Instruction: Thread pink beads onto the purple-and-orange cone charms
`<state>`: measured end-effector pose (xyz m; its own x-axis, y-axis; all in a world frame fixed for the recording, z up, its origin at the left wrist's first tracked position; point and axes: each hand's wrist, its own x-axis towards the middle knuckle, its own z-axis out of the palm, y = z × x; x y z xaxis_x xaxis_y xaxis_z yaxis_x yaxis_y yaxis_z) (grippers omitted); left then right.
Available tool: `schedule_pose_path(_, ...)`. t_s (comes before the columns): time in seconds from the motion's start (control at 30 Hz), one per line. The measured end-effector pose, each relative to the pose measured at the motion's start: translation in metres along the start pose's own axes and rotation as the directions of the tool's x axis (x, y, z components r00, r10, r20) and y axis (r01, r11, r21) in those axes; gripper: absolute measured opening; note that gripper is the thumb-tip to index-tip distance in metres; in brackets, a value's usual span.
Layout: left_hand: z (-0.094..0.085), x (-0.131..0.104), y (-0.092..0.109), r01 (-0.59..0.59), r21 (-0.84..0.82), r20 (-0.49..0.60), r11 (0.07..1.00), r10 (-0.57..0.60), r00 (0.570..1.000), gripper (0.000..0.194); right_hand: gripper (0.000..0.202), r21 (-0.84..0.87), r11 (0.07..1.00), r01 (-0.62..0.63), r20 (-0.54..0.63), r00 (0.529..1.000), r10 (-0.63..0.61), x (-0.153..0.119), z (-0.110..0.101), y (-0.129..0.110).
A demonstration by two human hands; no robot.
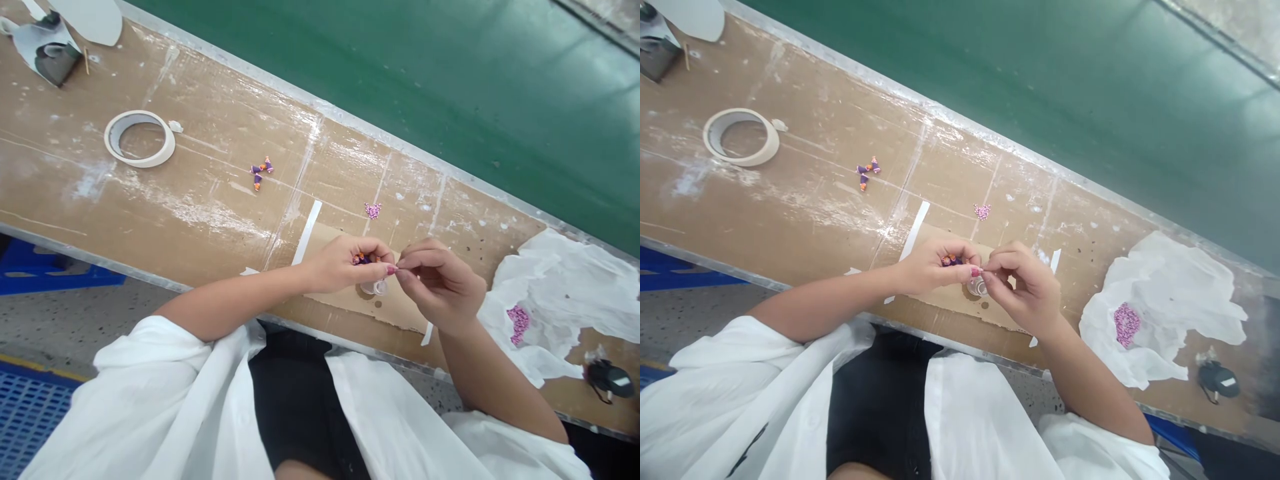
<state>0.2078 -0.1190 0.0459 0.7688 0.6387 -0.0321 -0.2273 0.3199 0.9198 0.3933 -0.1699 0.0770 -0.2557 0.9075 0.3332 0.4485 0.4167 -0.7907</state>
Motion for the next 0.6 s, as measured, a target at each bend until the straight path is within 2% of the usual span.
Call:
schedule_pose_path(0.23, 0.0005, 0.0012, 0.0009, 0.050, -0.028, 0.032, 0.998, -0.049, 0.998, 0.017, 0.016, -0.036, 0.998, 0.056, 0.016, 0.998, -0.055, -0.0023, 0.0014, 0.0014)
schedule_pose_path(0.47, 0.0029, -0.0004, 0.0008, 0.187, -0.151, 0.091, 0.971, -0.175, 0.980, 0.027, 0.013, -0.042, 0.997, 0.068, 0.038, 0.997, -0.067, 0.0032, 0.0004, -0.0017)
schedule_pose_path(0.6, 0.0033, -0.0001, -0.0001, 0.154, -0.140, 0.083, 0.978, -0.143, 0.986, 0.029, 0.017, -0.087, 0.988, 0.126, 0.042, 0.991, -0.123, 0.0073, 0.0024, -0.0058)
